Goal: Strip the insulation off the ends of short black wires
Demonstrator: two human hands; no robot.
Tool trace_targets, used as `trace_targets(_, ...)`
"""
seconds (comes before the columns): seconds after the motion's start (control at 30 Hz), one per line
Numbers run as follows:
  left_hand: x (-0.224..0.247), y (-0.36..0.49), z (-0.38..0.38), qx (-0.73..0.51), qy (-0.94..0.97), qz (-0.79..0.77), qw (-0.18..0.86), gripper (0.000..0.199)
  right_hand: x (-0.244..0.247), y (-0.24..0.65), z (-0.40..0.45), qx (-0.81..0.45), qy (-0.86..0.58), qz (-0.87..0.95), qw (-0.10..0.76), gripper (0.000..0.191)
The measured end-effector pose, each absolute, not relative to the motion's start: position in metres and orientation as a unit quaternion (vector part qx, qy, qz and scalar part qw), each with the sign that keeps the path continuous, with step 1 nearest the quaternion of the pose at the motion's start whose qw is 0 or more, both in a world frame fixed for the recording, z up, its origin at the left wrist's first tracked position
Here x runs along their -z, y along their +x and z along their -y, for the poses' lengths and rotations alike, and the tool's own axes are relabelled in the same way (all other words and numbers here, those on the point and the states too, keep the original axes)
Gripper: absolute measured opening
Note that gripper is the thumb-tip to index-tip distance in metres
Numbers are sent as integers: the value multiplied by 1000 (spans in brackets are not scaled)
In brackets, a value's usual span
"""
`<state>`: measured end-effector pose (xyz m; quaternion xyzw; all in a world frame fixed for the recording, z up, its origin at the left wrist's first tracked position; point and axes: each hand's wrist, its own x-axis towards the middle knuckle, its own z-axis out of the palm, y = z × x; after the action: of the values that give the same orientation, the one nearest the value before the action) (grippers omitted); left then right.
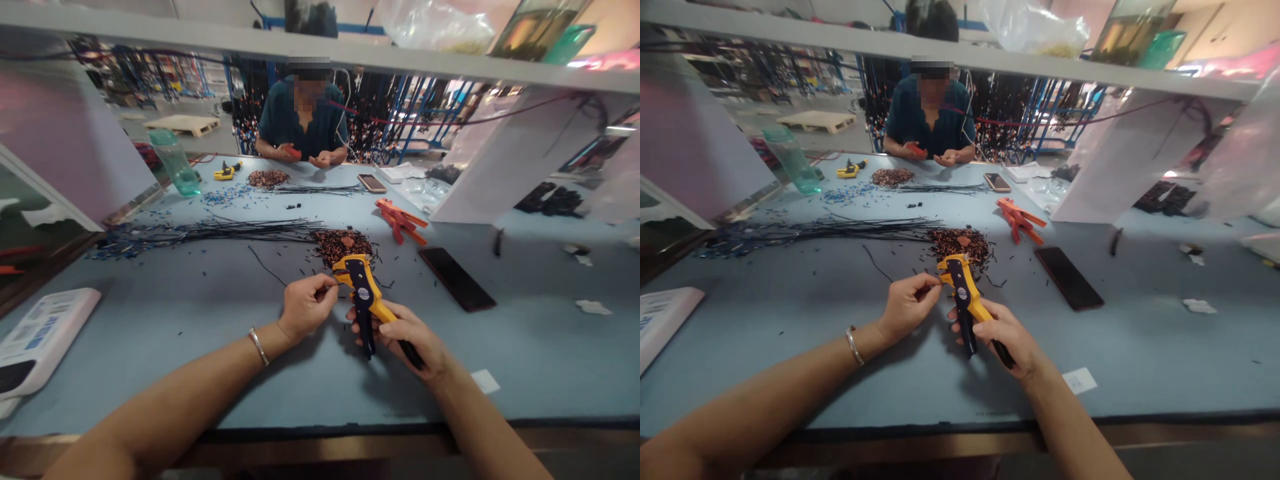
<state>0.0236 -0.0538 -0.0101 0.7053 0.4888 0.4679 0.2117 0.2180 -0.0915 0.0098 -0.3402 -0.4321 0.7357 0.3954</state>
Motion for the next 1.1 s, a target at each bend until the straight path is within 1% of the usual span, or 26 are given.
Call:
trace_targets(0.33,7,27,60,-475,719,-450,233,17,-5,219,90,-700,-345,490,389,39)
trace_targets(0.47,8,27,61,-477,723,-441,236,17,-7,217,91,-665,-358,528,387,38)
trace_targets(0.53,9,27,61,-482,724,-430,241,17,-12,215,92,-622,-376,575,376,33)
trace_targets(0.63,10,26,62,-485,731,-410,248,17,-19,211,97,-505,-433,661,348,23)
trace_targets(0.67,10,26,62,-483,734,-405,252,18,-20,208,98,-451,-453,686,347,24)
trace_targets(0.73,9,25,62,-478,738,-397,262,21,-19,204,101,-335,-474,731,359,34)
trace_targets(0.8,9,24,61,-475,737,-391,282,25,-14,201,103,-235,-468,766,373,43)
trace_targets(0.83,8,24,60,-472,735,-389,293,27,-12,200,103,-200,-463,778,375,44)
trace_targets(0.93,7,23,59,-467,725,-386,328,30,-6,200,102,-159,-464,788,372,43)
trace_targets(1.1,5,24,59,-472,715,-378,350,31,-7,203,100,-148,-464,795,362,46)
